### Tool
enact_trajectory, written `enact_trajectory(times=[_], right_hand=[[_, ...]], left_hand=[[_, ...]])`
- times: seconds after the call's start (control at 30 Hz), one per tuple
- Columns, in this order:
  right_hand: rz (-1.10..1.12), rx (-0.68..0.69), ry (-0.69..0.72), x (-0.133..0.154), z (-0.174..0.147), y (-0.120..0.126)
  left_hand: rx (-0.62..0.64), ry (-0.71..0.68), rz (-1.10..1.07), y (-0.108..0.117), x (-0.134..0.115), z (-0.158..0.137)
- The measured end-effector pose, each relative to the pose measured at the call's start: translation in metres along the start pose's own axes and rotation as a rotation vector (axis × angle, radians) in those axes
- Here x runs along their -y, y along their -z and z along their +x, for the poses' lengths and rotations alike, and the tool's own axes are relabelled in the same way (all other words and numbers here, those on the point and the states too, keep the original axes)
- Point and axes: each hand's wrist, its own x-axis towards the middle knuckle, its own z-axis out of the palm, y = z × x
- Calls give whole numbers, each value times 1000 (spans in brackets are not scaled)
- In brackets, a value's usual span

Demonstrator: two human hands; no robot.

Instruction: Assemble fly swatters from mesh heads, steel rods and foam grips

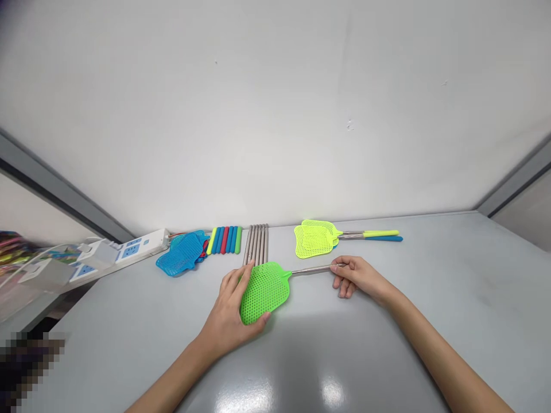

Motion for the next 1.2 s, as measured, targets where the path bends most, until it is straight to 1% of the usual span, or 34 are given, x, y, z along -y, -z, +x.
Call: enact_trajectory(times=[0.23,0.63,0.87,1.0,1.2], right_hand=[[-13,-3,14,1,0,-1],[-71,-2,25,-2,1,0],[-55,0,11,0,0,1],[-42,12,10,0,-1,0],[-40,31,34,0,-1,-1]], left_hand=[[4,-19,16,1,-2,1],[61,-81,62,4,-7,2],[41,-122,20,4,-6,2],[8,-163,1,6,-5,0],[-32,-199,9,6,-7,-1]])
